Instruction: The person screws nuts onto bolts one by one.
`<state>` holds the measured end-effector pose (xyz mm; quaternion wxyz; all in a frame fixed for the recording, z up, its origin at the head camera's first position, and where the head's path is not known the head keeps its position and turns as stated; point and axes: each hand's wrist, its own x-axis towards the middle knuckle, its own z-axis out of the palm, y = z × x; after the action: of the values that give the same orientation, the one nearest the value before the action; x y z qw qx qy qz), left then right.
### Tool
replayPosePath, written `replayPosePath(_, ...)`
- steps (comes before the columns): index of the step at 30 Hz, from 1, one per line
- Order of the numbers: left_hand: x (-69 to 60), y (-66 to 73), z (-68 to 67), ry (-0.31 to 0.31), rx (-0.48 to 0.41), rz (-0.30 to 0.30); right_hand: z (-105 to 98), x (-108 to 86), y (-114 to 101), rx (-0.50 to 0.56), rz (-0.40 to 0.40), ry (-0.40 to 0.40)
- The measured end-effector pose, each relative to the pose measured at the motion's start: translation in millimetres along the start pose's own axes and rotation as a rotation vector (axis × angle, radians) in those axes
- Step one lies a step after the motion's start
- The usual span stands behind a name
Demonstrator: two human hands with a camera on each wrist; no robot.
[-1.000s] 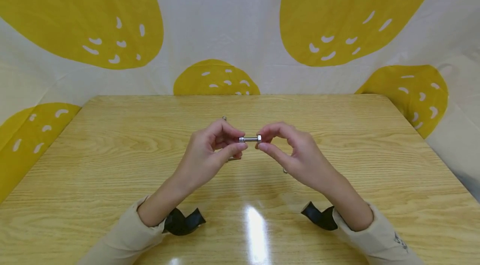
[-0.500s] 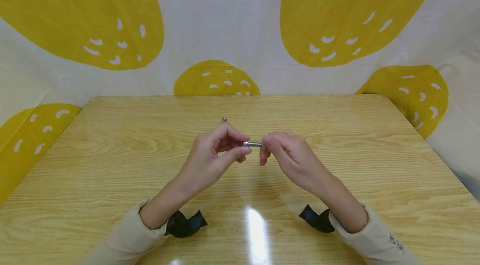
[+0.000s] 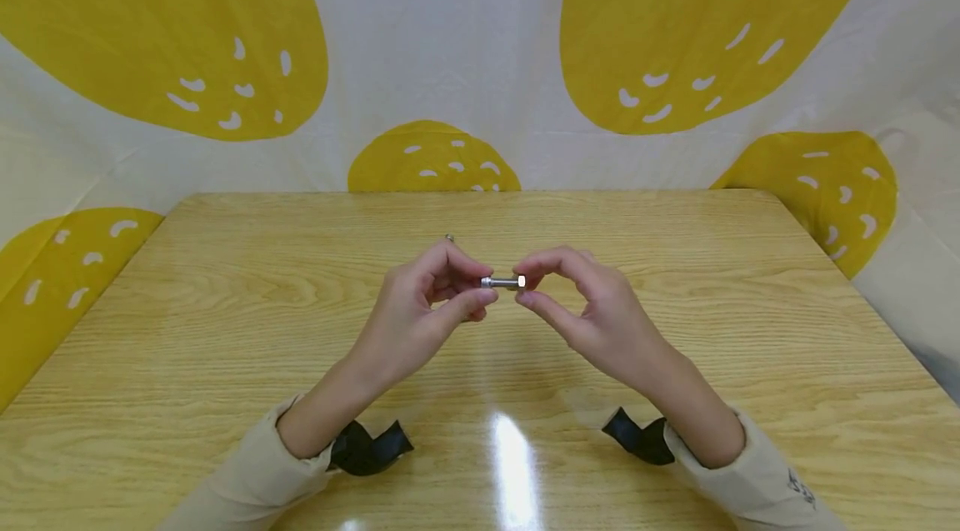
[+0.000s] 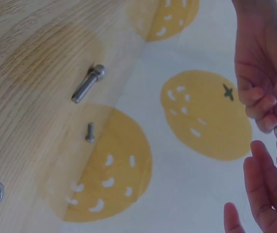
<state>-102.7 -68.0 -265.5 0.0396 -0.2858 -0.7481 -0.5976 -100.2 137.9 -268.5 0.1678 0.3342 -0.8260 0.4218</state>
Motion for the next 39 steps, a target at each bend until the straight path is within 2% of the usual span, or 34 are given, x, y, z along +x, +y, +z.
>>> replayPosePath(6, 0.0, 1.3, 0.1, -0.001, 0.004, 0.007, 0.5, -1.3, -0.3, -0.039, -0.008, -0.016)
replayPosePath(12, 0.3, 2.1, 2.0, -0.018, 0.011, 0.043, 2.8, -1.1, 1.0, -0.004, -0.010, -0.043)
replayPosePath(16, 0.4, 2.6, 3.1, -0.025, 0.016, 0.040, 3.2, -0.4, 1.0, -0.009, 0.035, -0.053)
replayPosePath(20, 0.1, 2.7, 3.2, -0.022, 0.022, 0.031, 0.1, -1.2, -0.4, -0.032, 0.129, -0.054)
replayPosePath(22, -0.1, 2.4, 2.9, -0.015, 0.021, 0.023, -1.7, -1.3, -0.6, -0.026, 0.135, -0.046)
replayPosePath(24, -0.1, 2.0, 2.5, -0.008, 0.016, 0.015, -3.3, -1.0, -0.9, -0.010, 0.106, -0.030)
replayPosePath(30, 0.0, 2.0, 1.2, 0.008, 0.004, -0.002, -3.6, 0.9, 1.3, -0.004, -0.068, 0.003)
replayPosePath(39, -0.6, 2.7, 1.9, 0.014, 0.021, 0.018, -2.6, 0.9, 2.8, -0.019, -0.119, 0.008)
